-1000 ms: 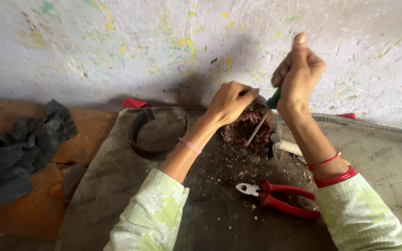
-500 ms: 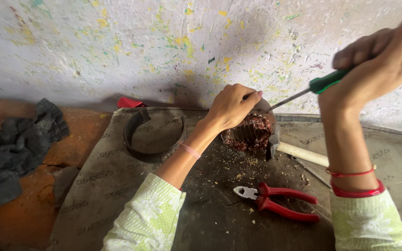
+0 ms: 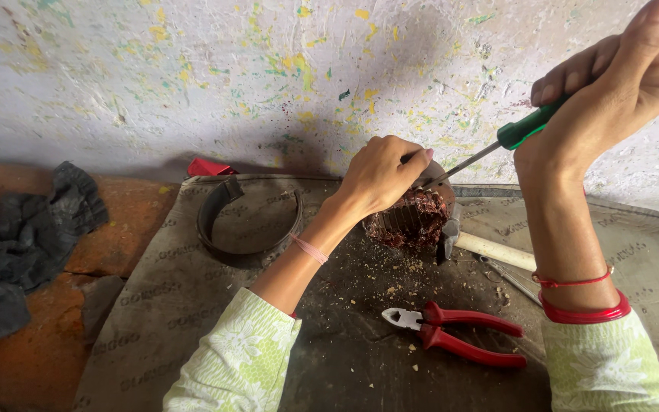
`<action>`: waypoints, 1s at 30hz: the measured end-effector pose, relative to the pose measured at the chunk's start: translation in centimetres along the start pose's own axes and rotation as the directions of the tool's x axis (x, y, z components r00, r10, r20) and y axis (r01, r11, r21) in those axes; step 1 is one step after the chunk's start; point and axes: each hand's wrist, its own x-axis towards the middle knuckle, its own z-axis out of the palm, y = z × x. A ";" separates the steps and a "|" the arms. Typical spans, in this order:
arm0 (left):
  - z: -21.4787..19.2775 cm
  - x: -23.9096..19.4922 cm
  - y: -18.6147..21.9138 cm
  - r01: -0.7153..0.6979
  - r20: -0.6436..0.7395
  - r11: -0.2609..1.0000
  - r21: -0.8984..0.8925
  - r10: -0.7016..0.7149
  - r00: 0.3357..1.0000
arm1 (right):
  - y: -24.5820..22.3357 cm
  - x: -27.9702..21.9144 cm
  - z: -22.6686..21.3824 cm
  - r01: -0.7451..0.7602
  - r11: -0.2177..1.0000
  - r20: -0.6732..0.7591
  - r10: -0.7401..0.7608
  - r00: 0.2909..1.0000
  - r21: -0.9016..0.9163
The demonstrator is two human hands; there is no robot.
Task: The person disassembles an electric motor stator using pliers, a screwdriver, and a hammer. They cut and pry the copper windings while holding the stator by hand on a workspace floor.
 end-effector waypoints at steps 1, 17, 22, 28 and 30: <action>0.1 0.0 -0.1 -0.015 -0.007 1.000 -0.005 0.015 1.000 | -0.1 -0.1 -0.1 -0.022 1.000 -0.004 0.022 1.000 0.004; 0.6 0.5 -1.9 -0.107 0.055 0.991 -0.078 0.112 0.992 | -1.1 2.5 -0.5 -0.726 0.649 0.575 0.513 0.637 0.226; 1.2 0.4 -0.5 -0.044 0.121 0.997 -0.070 0.052 0.991 | -2.1 3.0 0.2 -0.762 0.605 0.646 0.490 0.585 0.231; 1.1 0.0 1.5 -0.087 0.091 0.996 0.030 0.084 0.992 | -5.2 1.5 3.1 -0.598 0.801 0.617 0.467 0.633 0.007; 1.0 0.1 1.5 -0.086 0.077 0.995 0.052 0.082 0.994 | -5.7 1.4 3.3 -0.618 0.786 0.583 0.490 0.648 0.027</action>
